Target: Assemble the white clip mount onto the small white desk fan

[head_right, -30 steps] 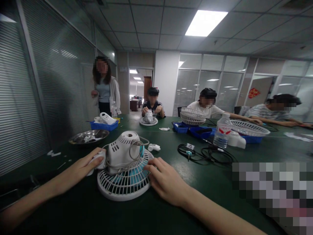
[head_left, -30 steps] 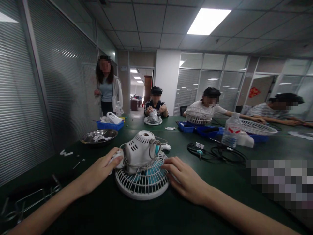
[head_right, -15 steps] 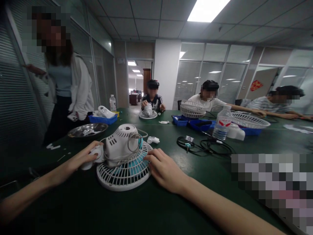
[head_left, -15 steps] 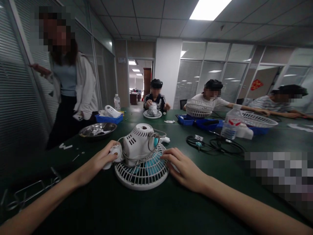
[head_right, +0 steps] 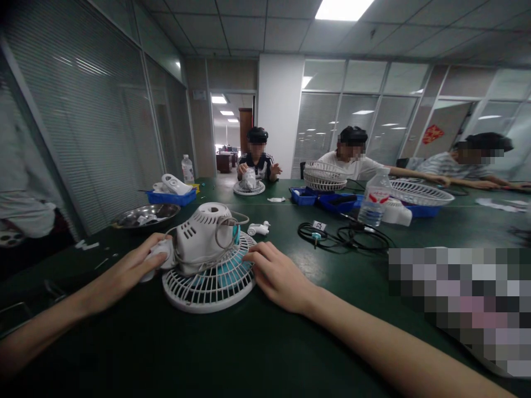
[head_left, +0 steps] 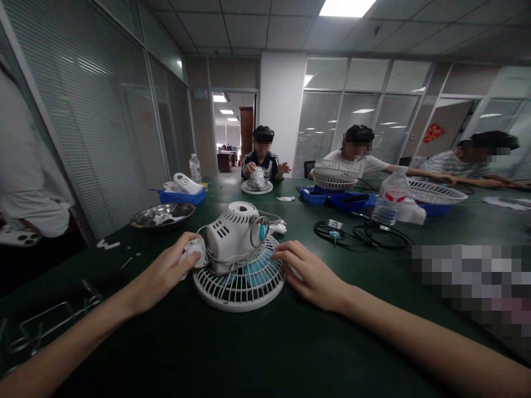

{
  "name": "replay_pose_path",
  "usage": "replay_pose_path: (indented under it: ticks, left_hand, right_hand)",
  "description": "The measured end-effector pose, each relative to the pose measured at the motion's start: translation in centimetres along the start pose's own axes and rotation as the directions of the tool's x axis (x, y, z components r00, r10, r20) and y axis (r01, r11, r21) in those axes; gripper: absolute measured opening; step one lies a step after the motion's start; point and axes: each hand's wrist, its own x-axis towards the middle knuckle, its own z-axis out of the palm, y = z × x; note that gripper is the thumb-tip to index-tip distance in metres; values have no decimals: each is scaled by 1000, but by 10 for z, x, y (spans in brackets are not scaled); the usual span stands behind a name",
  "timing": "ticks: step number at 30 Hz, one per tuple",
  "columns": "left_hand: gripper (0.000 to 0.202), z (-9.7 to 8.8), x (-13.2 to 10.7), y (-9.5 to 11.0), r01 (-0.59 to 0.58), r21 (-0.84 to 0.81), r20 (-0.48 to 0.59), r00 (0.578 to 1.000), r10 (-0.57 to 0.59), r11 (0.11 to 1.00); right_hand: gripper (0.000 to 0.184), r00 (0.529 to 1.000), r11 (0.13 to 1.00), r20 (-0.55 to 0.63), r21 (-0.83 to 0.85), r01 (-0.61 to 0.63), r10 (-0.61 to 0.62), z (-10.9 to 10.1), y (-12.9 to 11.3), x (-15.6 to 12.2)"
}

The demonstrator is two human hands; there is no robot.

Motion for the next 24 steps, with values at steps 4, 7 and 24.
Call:
replay_pose_path:
  ticks: [4, 7, 24]
  left_hand:
    - [47, 2, -1, 1, 5, 46, -13, 1000, -4, 999]
    - [45, 2, -2, 3, 1, 74, -28, 1000, 1, 997]
    - [34, -2, -7, 11, 3, 161, 10, 1000, -5, 987]
  right_hand:
    - [33, 1000, 999, -12, 41, -15, 16, 1, 3, 0]
    - [32, 997, 995, -49, 82, -49, 53, 3, 5, 0]
    - [28, 938, 948, -168, -43, -316, 305, 9, 128, 41]
